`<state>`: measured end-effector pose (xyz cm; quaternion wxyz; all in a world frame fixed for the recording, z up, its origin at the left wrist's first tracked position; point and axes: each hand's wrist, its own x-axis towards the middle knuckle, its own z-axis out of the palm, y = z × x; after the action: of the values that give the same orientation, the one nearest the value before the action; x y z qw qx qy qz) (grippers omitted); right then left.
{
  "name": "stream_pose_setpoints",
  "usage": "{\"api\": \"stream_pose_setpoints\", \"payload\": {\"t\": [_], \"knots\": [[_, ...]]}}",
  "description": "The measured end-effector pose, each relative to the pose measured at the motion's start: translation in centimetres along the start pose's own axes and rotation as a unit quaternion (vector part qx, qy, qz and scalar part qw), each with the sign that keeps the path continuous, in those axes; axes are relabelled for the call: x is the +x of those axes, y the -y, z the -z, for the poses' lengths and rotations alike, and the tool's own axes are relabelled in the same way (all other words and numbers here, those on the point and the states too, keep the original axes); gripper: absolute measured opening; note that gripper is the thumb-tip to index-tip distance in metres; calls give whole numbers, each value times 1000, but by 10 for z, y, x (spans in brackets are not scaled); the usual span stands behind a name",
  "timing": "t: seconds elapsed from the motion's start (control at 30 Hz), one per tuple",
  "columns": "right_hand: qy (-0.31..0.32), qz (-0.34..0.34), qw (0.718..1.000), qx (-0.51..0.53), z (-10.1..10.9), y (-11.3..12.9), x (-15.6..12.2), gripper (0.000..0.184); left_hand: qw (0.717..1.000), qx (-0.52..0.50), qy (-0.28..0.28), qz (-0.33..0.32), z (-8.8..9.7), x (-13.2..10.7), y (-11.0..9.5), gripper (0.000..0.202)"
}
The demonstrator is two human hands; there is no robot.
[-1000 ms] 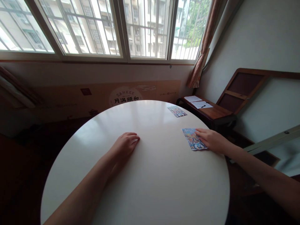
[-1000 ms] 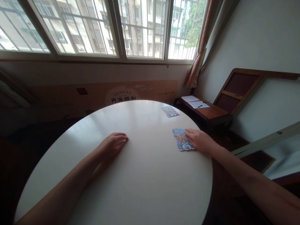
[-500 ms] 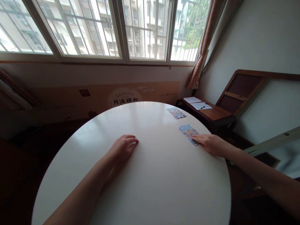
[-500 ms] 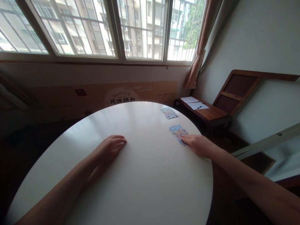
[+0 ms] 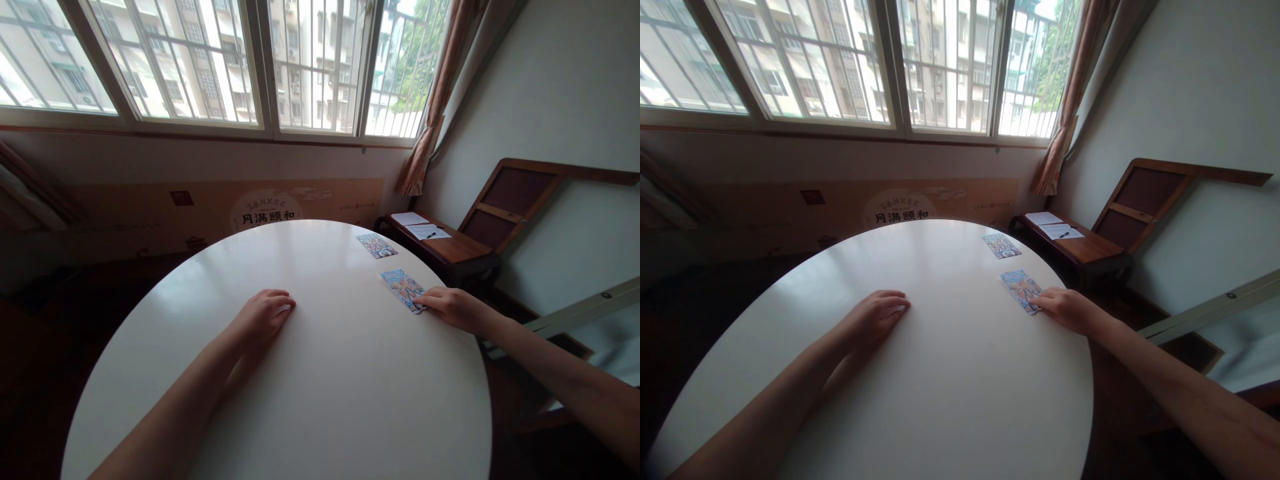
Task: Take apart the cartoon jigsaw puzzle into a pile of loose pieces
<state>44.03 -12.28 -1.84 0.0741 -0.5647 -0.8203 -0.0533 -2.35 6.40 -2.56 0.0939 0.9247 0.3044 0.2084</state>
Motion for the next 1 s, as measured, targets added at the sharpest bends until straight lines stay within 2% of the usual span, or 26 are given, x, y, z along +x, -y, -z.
{"api": "stream_pose_setpoints", "payload": {"t": [0.17,0.3,0.43,0.57,0.8,1.0], "knots": [[17,-14,1000,11,1,7,3,35,1000,0,7,10,0,-1,0,31],[16,-88,996,-1,-5,17,8,42,1000,1,22,16,2,-1,-2,33],[14,-138,990,-17,-9,19,17,38,1000,2,23,18,2,-1,-3,34],[11,-163,986,-25,-9,7,22,37,999,5,30,18,3,-1,-4,36],[9,-164,986,-24,-14,-28,26,39,999,7,32,24,4,-1,-5,36],[-11,-146,989,-14,-16,-37,25,40,999,1,32,14,4,0,-3,35]]}}
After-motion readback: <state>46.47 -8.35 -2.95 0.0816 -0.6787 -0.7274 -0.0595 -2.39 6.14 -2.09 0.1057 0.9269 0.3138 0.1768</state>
